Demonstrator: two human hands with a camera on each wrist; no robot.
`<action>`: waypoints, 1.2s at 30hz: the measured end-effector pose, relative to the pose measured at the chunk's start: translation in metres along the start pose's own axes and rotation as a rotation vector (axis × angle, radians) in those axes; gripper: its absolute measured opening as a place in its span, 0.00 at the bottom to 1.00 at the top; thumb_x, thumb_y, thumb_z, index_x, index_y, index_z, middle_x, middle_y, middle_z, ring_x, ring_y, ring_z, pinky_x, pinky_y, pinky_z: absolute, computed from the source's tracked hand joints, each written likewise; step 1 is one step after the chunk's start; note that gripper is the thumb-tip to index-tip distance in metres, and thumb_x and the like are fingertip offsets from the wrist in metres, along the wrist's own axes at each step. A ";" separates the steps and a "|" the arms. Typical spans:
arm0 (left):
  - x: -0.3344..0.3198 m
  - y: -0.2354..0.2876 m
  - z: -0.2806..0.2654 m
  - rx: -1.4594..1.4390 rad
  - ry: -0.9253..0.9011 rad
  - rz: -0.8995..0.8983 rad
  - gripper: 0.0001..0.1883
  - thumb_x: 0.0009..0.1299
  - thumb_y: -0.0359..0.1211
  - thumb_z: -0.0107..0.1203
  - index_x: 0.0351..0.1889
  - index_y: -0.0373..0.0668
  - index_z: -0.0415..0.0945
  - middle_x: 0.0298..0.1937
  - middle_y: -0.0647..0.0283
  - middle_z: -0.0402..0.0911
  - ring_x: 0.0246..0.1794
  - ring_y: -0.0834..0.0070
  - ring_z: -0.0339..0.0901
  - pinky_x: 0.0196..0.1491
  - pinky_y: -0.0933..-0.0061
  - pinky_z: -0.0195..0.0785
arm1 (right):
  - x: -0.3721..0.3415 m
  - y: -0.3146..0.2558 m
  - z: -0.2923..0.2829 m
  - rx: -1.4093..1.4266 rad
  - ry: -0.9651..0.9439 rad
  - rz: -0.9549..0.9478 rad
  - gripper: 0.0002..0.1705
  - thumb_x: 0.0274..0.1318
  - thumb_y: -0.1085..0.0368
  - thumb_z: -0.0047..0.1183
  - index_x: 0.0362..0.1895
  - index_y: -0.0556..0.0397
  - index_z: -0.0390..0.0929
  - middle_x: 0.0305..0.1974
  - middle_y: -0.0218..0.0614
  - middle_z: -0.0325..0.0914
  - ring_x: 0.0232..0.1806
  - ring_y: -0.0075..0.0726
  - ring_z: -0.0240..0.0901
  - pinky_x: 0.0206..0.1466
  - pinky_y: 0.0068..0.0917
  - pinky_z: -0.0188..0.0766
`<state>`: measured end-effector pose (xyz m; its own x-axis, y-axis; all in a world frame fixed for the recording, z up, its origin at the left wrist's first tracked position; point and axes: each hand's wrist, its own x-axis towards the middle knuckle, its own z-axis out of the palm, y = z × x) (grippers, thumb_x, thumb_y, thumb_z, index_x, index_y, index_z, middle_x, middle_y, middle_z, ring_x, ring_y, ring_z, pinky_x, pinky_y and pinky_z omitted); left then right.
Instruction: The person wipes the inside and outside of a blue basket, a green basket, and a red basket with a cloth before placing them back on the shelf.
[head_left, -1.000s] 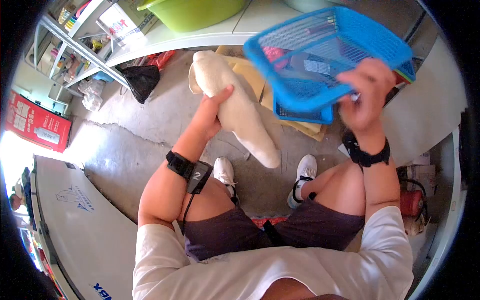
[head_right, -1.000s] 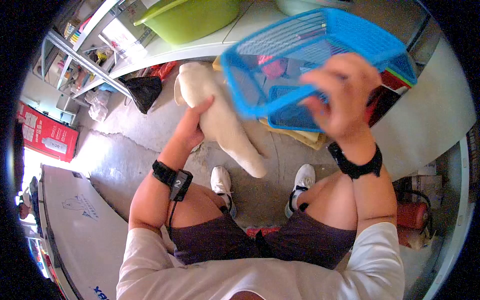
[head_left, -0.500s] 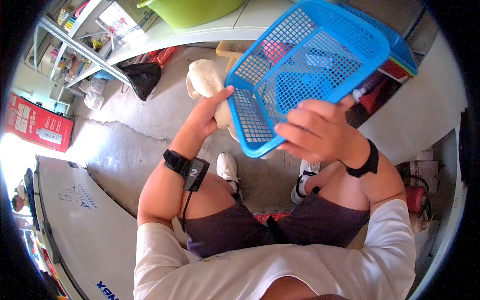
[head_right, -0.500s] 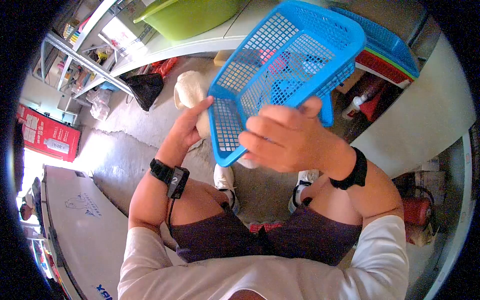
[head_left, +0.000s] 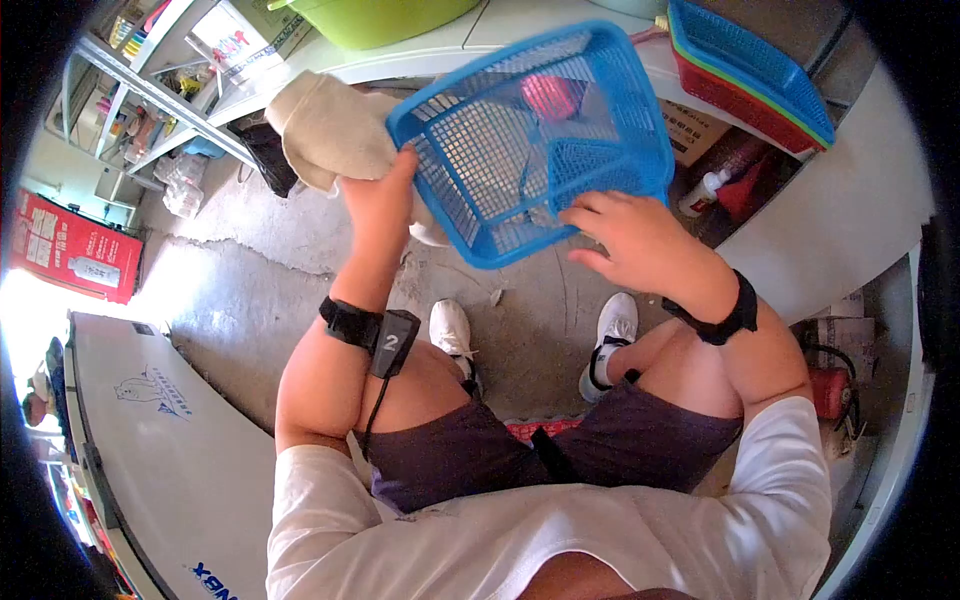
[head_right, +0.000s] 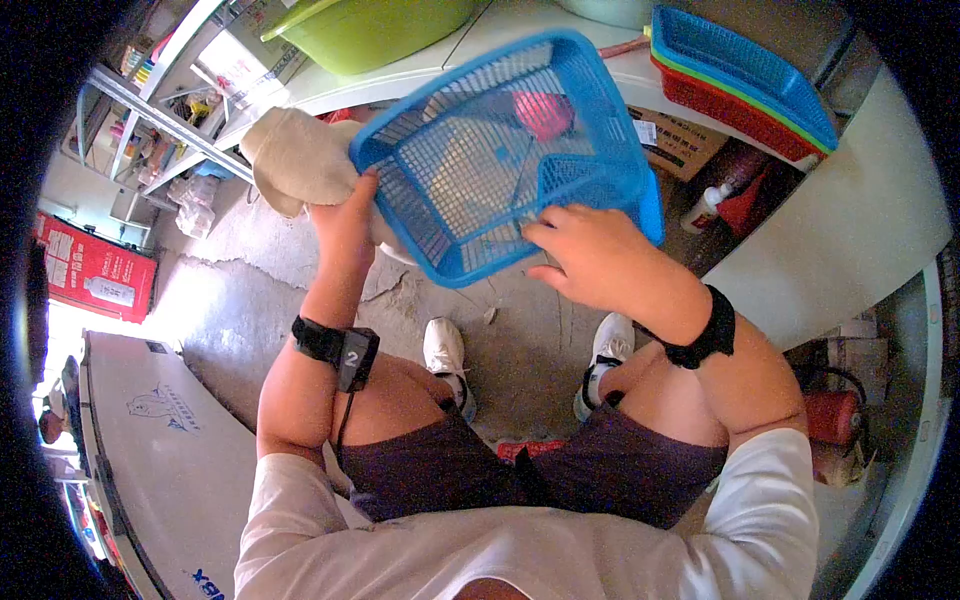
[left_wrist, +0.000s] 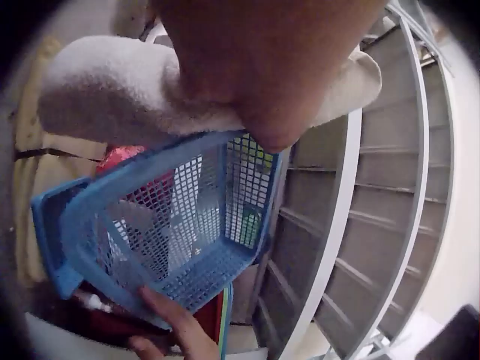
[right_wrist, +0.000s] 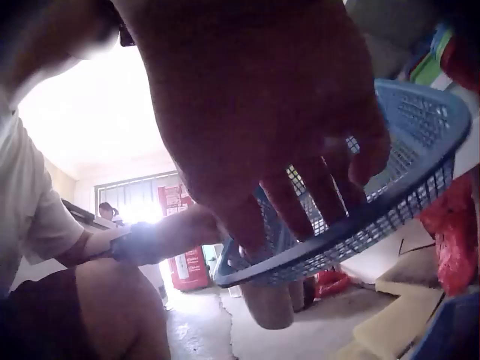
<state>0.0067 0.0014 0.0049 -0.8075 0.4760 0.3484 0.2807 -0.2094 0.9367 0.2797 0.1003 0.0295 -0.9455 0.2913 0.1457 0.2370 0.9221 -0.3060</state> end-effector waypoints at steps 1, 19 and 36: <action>-0.002 0.005 0.001 0.099 -0.004 0.075 0.26 0.55 0.30 0.63 0.49 0.28 0.68 0.45 0.52 0.76 0.44 0.65 0.76 0.46 0.67 0.70 | 0.003 -0.001 -0.001 0.057 -0.021 0.012 0.22 0.48 0.54 0.58 0.46 0.49 0.74 0.44 0.39 0.74 0.50 0.49 0.70 0.52 0.41 0.65; 0.006 0.011 -0.011 0.171 0.008 0.085 0.29 0.55 0.32 0.65 0.51 0.28 0.66 0.50 0.53 0.74 0.50 0.66 0.73 0.51 0.68 0.67 | 0.005 0.095 -0.037 0.093 0.942 0.279 0.22 0.54 0.65 0.54 0.55 0.50 0.70 0.53 0.46 0.71 0.54 0.48 0.68 0.57 0.39 0.66; 0.006 0.012 -0.001 0.345 0.082 0.185 0.19 0.57 0.31 0.63 0.42 0.27 0.72 0.41 0.55 0.78 0.42 0.67 0.75 0.45 0.67 0.68 | -0.002 0.073 -0.015 1.419 0.387 0.241 0.33 0.62 0.50 0.49 0.66 0.50 0.58 0.58 0.39 0.68 0.57 0.34 0.66 0.59 0.33 0.65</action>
<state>0.0047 0.0007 0.0184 -0.7620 0.3841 0.5214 0.5716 0.0204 0.8203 0.3023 0.1709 0.0205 -0.7456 0.6546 0.1244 -0.2494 -0.1010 -0.9631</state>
